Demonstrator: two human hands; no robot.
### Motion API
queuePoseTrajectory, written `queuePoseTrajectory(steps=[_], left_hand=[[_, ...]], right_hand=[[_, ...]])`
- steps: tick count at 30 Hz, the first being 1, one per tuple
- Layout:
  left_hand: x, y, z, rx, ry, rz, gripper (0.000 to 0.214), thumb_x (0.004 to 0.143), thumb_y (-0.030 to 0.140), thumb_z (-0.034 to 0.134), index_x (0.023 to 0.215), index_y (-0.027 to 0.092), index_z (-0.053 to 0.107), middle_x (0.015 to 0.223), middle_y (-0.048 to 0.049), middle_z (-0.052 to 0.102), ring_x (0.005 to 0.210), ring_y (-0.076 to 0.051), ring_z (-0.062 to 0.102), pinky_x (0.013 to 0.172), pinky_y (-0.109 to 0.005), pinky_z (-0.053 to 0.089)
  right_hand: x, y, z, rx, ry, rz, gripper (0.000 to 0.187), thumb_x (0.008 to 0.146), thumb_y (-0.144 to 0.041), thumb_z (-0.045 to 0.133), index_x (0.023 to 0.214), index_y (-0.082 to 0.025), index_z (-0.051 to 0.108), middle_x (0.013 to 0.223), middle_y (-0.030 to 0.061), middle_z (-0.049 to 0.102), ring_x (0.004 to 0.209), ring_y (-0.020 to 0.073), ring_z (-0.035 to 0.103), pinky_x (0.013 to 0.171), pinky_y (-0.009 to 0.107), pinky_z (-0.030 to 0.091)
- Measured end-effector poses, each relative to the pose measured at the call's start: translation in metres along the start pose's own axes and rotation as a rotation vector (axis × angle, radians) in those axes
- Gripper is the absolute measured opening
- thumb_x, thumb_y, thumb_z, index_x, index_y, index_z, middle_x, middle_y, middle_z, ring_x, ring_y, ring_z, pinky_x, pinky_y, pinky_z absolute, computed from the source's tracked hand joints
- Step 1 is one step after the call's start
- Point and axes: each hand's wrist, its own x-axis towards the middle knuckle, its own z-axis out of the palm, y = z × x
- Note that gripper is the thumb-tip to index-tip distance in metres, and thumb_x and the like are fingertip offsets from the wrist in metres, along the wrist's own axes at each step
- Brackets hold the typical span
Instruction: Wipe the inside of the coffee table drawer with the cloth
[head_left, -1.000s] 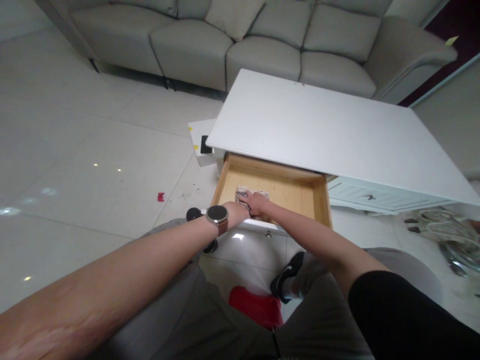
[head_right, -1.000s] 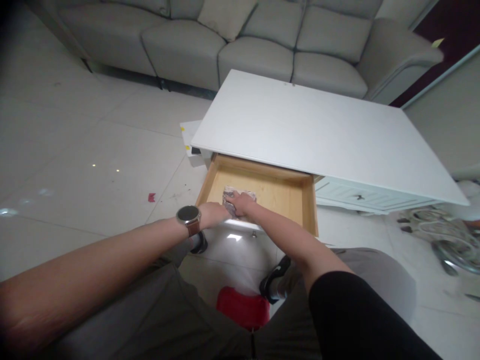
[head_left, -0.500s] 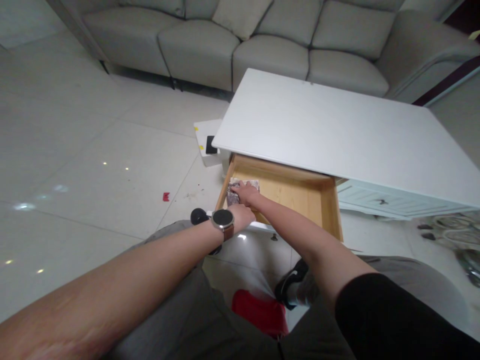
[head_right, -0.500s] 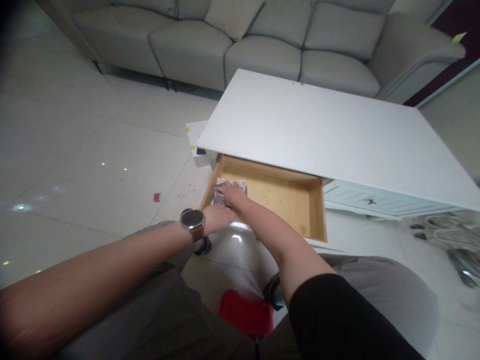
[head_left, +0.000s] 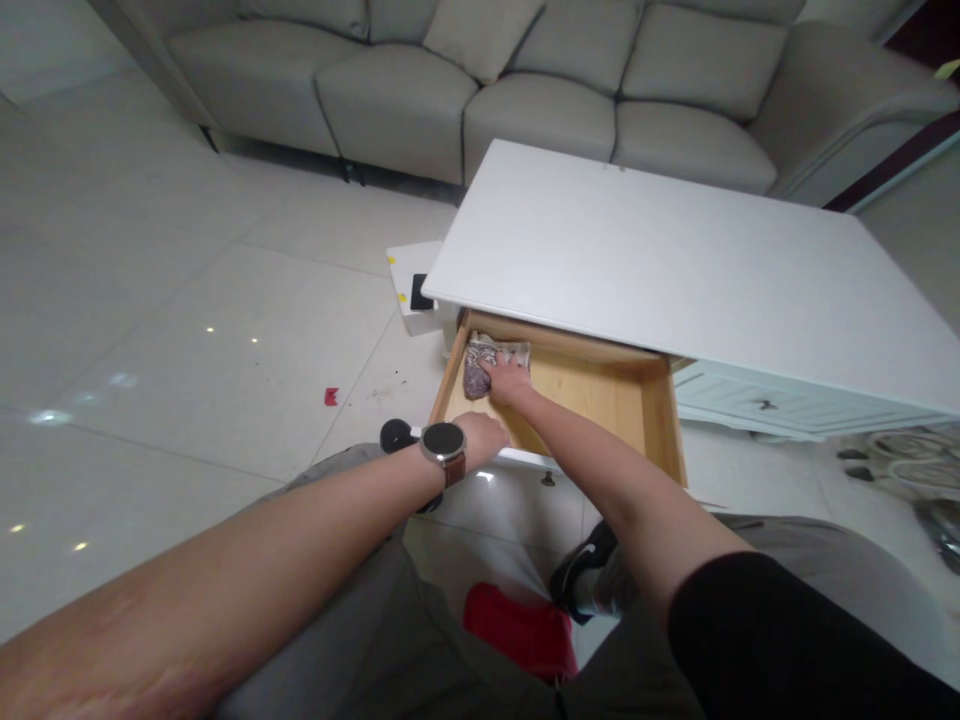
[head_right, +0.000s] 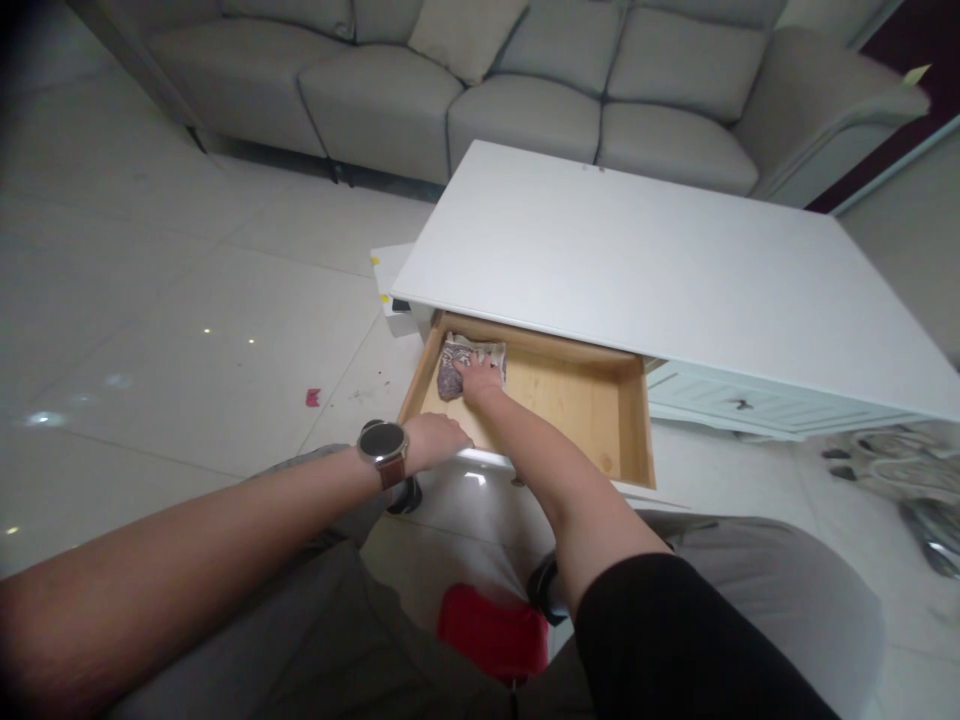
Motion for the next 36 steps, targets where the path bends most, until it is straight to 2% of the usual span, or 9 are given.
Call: queuePoseTrajectory(steps=[5,9,14,17,21,27,31,36], left_hand=[[-0.003,0.000,-0.003,0.030,-0.009,-0.008,0.034,0.098,0.015,0.051,0.119,0.022,0.077,0.118,-0.0161,0.075,0.112,-0.030,0.070,0.088,-0.036,0.054],[-0.003,0.000,-0.003,0.040,-0.013,0.001,0.035,0.097,0.015,0.052,0.119,0.024,0.077,0.118,-0.0154,0.075,0.112,-0.030,0.070,0.086,-0.036,0.054],[0.000,-0.003,0.003,0.042,0.004,0.005,0.032,0.096,0.017,0.053,0.115,0.025,0.078,0.115,-0.0142,0.076,0.108,-0.029,0.070,0.083,-0.034,0.054],[0.002,-0.004,0.006,0.051,0.007,0.010,0.032,0.095,0.017,0.053,0.114,0.025,0.078,0.116,-0.0144,0.075,0.108,-0.028,0.070,0.082,-0.034,0.053],[0.004,-0.006,0.008,0.045,0.009,0.019,0.032,0.094,0.015,0.054,0.112,0.024,0.079,0.114,-0.0155,0.076,0.105,-0.029,0.071,0.082,-0.035,0.053],[0.004,-0.007,0.010,0.030,0.043,0.026,0.030,0.093,0.015,0.055,0.108,0.023,0.079,0.111,-0.0153,0.077,0.102,-0.028,0.071,0.081,-0.034,0.052],[0.005,-0.007,0.011,0.017,0.056,0.034,0.027,0.093,0.016,0.057,0.106,0.024,0.080,0.110,-0.0153,0.077,0.101,-0.028,0.071,0.081,-0.034,0.052],[0.005,-0.007,0.011,0.017,0.055,0.032,0.028,0.095,0.017,0.056,0.109,0.024,0.079,0.111,-0.0144,0.076,0.103,-0.028,0.071,0.081,-0.033,0.051]], right_hand=[[-0.011,0.050,0.010,-0.013,-0.029,0.053,0.072,0.092,-0.032,0.058,0.158,-0.040,0.033,0.164,0.0128,0.028,0.139,0.0423,0.039,0.105,0.056,0.040],[-0.033,0.115,0.020,-0.042,-0.049,0.168,0.070,0.092,-0.030,0.056,0.158,-0.038,0.033,0.161,0.0147,0.031,0.134,0.0403,0.044,0.103,0.055,0.042],[-0.077,0.204,0.035,-0.060,-0.104,0.316,0.072,0.090,-0.024,0.055,0.159,-0.031,0.034,0.155,0.0198,0.036,0.127,0.0386,0.052,0.098,0.049,0.046],[-0.096,0.236,0.042,-0.085,-0.095,0.305,0.076,0.086,-0.026,0.060,0.158,-0.025,0.034,0.151,0.0224,0.039,0.123,0.0386,0.054,0.100,0.049,0.045],[-0.110,0.242,0.048,-0.090,-0.076,0.219,0.082,0.081,-0.032,0.069,0.156,-0.025,0.038,0.152,0.0223,0.037,0.123,0.0404,0.052,0.101,0.050,0.043],[-0.141,0.226,0.063,-0.082,-0.231,0.043,0.098,0.064,-0.035,0.085,0.152,-0.031,0.043,0.155,0.0193,0.035,0.121,0.0399,0.054,0.103,0.051,0.042],[-0.157,0.225,0.074,-0.069,-0.258,-0.005,0.097,0.066,-0.036,0.083,0.153,-0.031,0.042,0.157,0.0199,0.033,0.125,0.0405,0.052,0.104,0.052,0.042],[-0.147,0.209,0.071,-0.064,-0.224,-0.020,0.093,0.068,-0.038,0.079,0.153,-0.025,0.042,0.154,0.0220,0.036,0.119,0.0382,0.056,0.100,0.048,0.046]])
